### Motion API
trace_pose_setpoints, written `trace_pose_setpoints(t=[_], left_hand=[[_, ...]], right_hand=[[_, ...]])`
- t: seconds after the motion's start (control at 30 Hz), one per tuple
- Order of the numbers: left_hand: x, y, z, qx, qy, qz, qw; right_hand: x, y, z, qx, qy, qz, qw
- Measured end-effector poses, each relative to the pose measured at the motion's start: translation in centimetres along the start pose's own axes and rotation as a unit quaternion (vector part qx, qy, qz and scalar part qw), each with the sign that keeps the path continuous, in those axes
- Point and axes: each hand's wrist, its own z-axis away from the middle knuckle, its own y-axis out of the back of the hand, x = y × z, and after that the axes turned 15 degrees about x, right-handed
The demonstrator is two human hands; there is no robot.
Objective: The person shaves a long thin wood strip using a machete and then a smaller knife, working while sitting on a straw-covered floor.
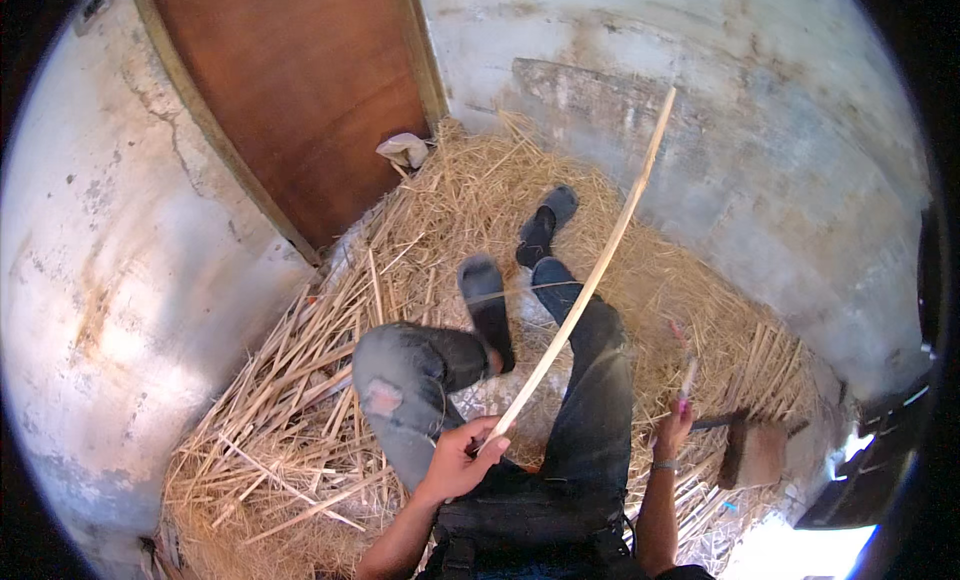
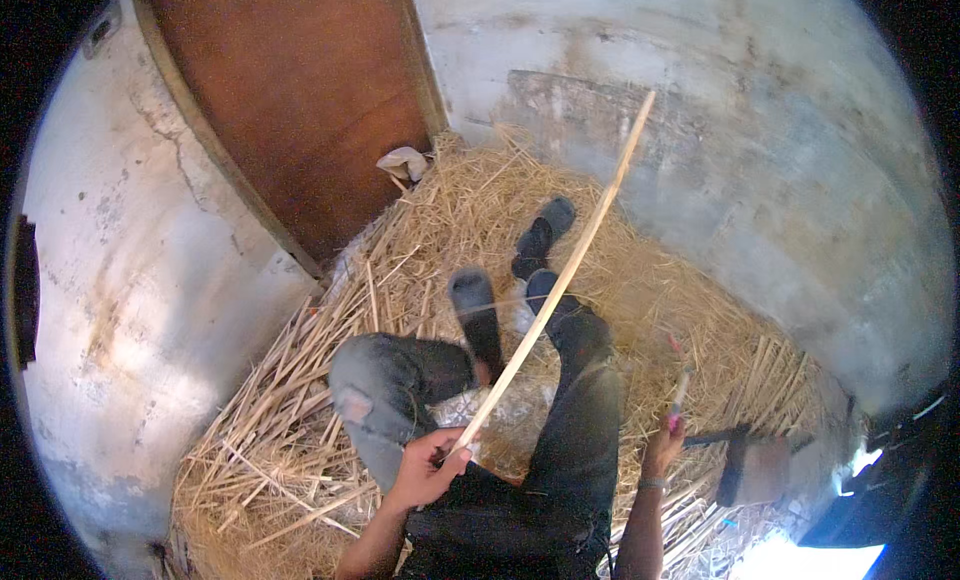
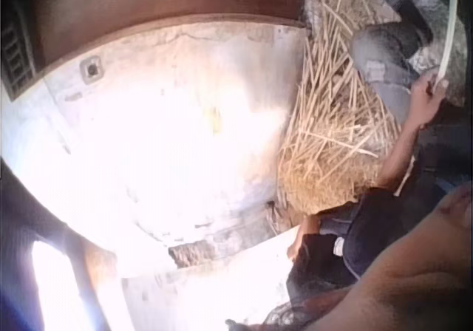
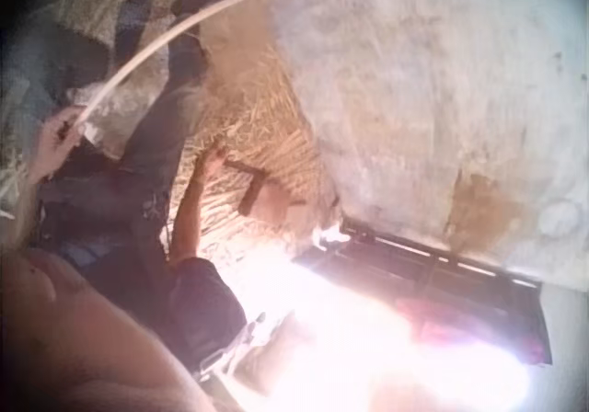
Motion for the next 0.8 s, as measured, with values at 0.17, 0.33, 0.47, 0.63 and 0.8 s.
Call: trace_pose_setpoints(t=[0.17, 0.33, 0.47, 0.63, 0.8], left_hand=[[-2.5, 0.2, -0.5, 0.026, 0.038, 0.047, 0.998], [-3.5, 2.2, -1.4, 0.037, 0.101, 0.06, 0.992], [-3.5, 3.0, -2.6, 0.042, 0.093, 0.108, 0.989], [-0.9, 3.2, -6.1, 0.063, 0.074, 0.194, 0.976], [3.5, 2.4, -12.6, 0.029, 0.007, 0.215, 0.976]], right_hand=[[-7.2, -5.6, 4.5, -0.037, 0.025, -0.049, 0.998], [-15.3, -9.4, 9.7, -0.088, 0.071, -0.046, 0.993], [-21.7, -10.9, 10.8, -0.199, 0.11, -0.044, 0.973], [-34.0, -16.0, 14.6, -0.37, 0.272, -0.006, 0.888], [-43.5, -22.6, 13.1, -0.455, 0.359, 0.02, 0.815]])
